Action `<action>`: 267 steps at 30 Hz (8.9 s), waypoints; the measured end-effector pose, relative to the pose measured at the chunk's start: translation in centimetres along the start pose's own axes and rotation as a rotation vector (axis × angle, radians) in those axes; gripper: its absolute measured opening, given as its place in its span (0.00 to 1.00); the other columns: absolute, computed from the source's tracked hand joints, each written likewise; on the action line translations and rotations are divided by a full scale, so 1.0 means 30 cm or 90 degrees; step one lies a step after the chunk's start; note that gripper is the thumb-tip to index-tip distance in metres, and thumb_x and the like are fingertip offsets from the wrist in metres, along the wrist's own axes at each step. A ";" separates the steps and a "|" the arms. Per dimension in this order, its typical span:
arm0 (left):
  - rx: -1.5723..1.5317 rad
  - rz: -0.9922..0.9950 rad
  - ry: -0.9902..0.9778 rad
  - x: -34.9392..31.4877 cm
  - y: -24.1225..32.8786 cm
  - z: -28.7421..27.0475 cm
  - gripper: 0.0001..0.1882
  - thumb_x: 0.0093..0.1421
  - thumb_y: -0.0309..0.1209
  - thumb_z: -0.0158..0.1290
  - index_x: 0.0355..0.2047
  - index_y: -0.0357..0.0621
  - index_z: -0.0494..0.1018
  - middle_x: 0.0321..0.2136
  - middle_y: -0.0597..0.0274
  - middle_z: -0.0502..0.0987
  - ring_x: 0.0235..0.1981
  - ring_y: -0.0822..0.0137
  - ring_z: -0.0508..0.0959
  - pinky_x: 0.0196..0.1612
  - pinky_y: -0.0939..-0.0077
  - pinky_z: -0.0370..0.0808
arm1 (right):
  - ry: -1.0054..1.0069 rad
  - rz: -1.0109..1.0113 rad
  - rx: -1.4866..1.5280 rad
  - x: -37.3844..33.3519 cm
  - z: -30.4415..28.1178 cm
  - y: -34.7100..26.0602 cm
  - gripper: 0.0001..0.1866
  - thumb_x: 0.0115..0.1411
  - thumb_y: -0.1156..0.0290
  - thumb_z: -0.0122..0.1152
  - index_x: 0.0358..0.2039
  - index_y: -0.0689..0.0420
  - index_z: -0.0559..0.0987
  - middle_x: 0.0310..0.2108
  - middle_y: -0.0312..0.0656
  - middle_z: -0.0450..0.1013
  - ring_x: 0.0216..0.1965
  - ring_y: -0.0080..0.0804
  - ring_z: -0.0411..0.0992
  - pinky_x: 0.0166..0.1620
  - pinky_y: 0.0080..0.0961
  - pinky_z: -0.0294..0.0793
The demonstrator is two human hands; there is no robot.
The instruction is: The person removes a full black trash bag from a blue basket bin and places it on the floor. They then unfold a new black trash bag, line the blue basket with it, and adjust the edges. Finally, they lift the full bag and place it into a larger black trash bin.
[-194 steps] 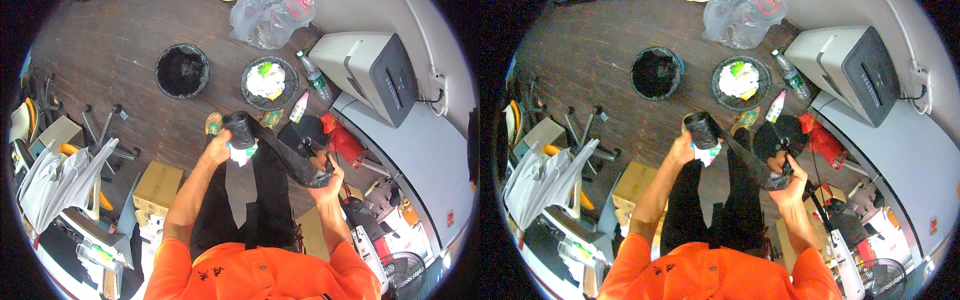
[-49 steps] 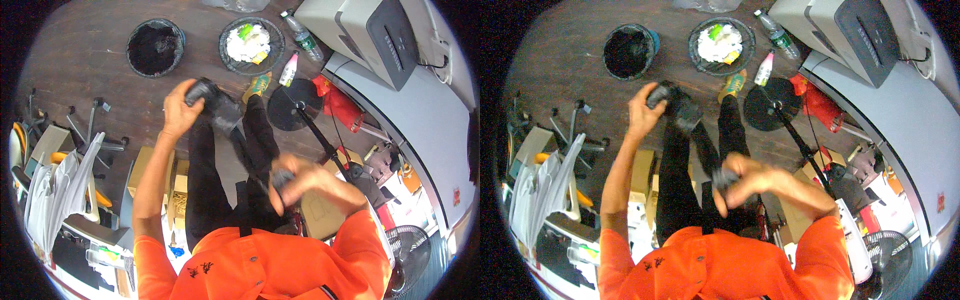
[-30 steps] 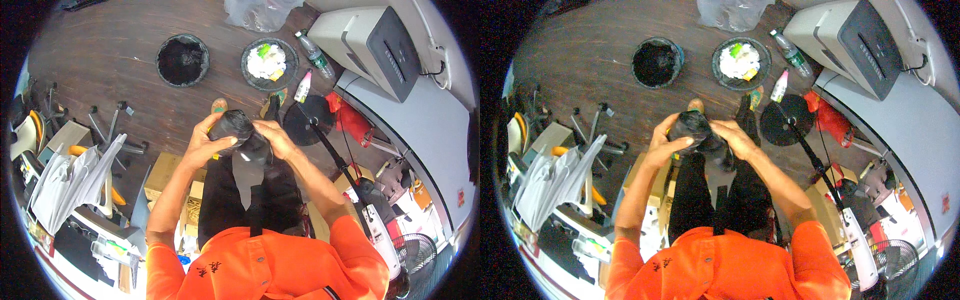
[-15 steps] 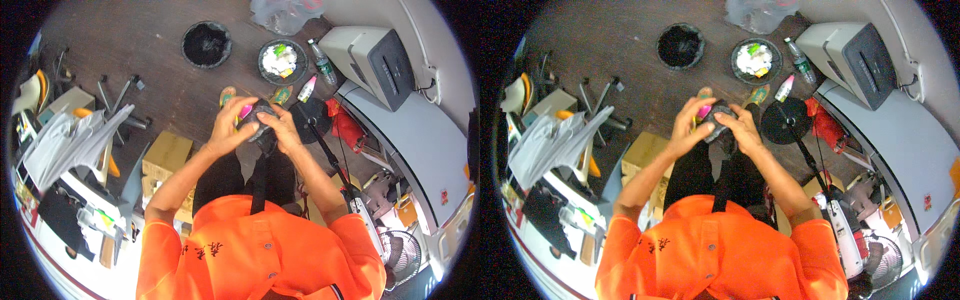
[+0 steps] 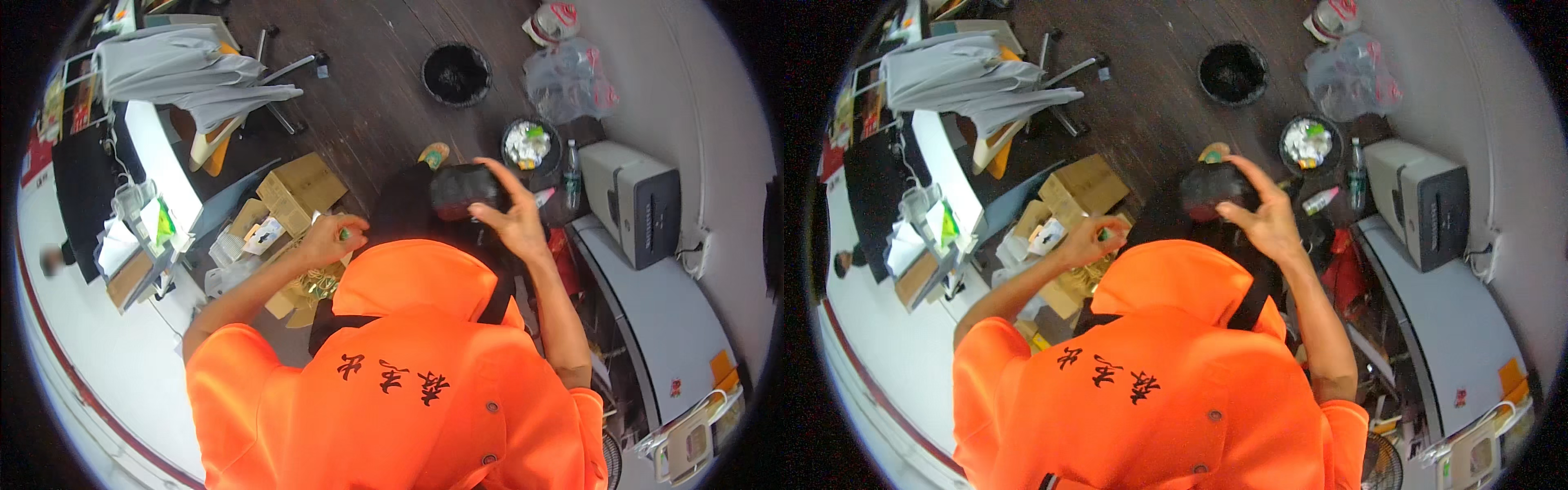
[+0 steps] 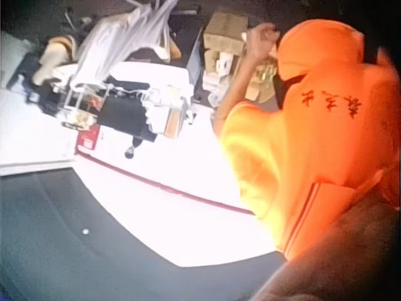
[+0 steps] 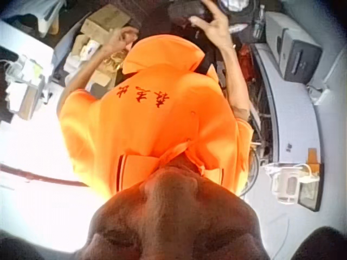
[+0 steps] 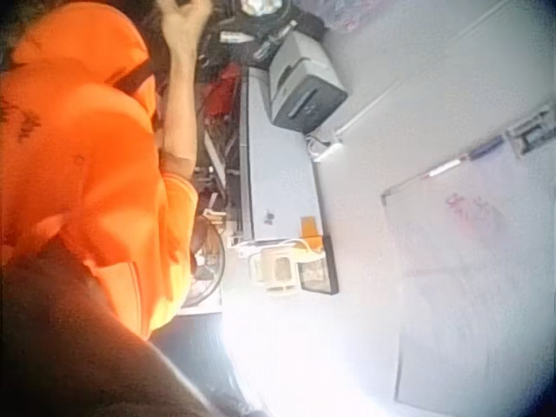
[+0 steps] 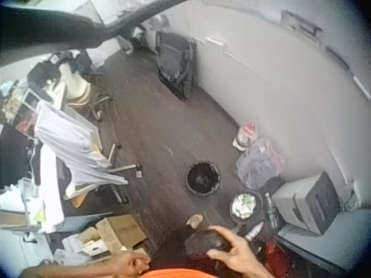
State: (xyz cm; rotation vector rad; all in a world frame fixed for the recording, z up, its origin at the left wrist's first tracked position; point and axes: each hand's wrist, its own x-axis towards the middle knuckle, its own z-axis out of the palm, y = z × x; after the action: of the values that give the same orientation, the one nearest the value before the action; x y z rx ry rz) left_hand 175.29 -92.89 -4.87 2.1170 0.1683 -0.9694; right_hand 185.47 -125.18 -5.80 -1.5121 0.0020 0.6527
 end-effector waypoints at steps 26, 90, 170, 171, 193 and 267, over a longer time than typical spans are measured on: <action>-0.253 -0.177 0.195 -0.345 -0.047 0.123 0.30 0.41 0.33 0.65 0.47 0.42 0.72 0.37 0.52 0.78 0.39 0.59 0.78 0.43 0.68 0.73 | -0.790 -0.288 -0.214 -0.040 0.384 -0.308 0.09 0.43 0.81 0.61 0.28 0.64 0.75 0.32 0.44 0.72 0.34 0.42 0.71 0.33 0.33 0.71; -0.527 -0.023 -0.068 -0.538 0.317 0.087 0.31 0.44 0.24 0.65 0.51 0.39 0.69 0.46 0.65 0.73 0.46 0.71 0.71 0.51 0.75 0.66 | -0.741 -0.270 -0.607 0.011 0.300 -0.307 0.14 0.54 0.72 0.56 0.42 0.53 0.78 0.31 0.49 0.76 0.35 0.44 0.75 0.36 0.39 0.72; -0.988 -0.208 -0.213 -0.421 0.176 0.101 0.29 0.43 0.27 0.55 0.48 0.28 0.68 0.40 0.52 0.77 0.38 0.64 0.80 0.48 0.76 0.73 | -0.897 -0.344 -0.529 0.014 0.260 -0.312 0.09 0.41 0.77 0.52 0.27 0.61 0.73 0.28 0.44 0.73 0.32 0.47 0.72 0.32 0.41 0.69; -0.977 -0.213 -0.176 -0.415 0.199 0.094 0.27 0.46 0.26 0.55 0.48 0.29 0.68 0.39 0.53 0.78 0.37 0.66 0.79 0.47 0.77 0.74 | -0.928 -0.361 -0.603 0.027 0.267 -0.310 0.09 0.41 0.77 0.52 0.26 0.61 0.74 0.28 0.44 0.73 0.33 0.47 0.73 0.32 0.41 0.69; -0.698 -0.220 0.043 -0.214 0.377 0.176 0.14 0.53 0.26 0.54 0.38 0.33 0.68 0.22 0.61 0.73 0.16 0.72 0.72 0.17 0.82 0.66 | -0.379 -0.499 -0.279 -0.024 0.260 -0.180 0.14 0.42 0.79 0.58 0.31 0.53 0.82 0.29 0.39 0.68 0.25 0.39 0.72 0.26 0.33 0.71; -0.402 0.321 0.190 0.233 0.885 0.117 0.10 0.54 0.26 0.56 0.17 0.37 0.74 0.12 0.70 0.69 0.15 0.82 0.65 0.19 0.85 0.58 | 0.416 -0.050 0.523 -0.202 -0.361 -0.162 0.11 0.58 0.67 0.59 0.22 0.59 0.75 0.16 0.35 0.68 0.13 0.25 0.65 0.17 0.21 0.65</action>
State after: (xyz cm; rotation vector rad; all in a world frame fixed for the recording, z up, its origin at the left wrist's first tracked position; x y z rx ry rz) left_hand 189.02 -114.82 4.94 1.5815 0.0670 -0.2450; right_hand 186.58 -137.11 0.01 -0.8525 0.6325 0.0328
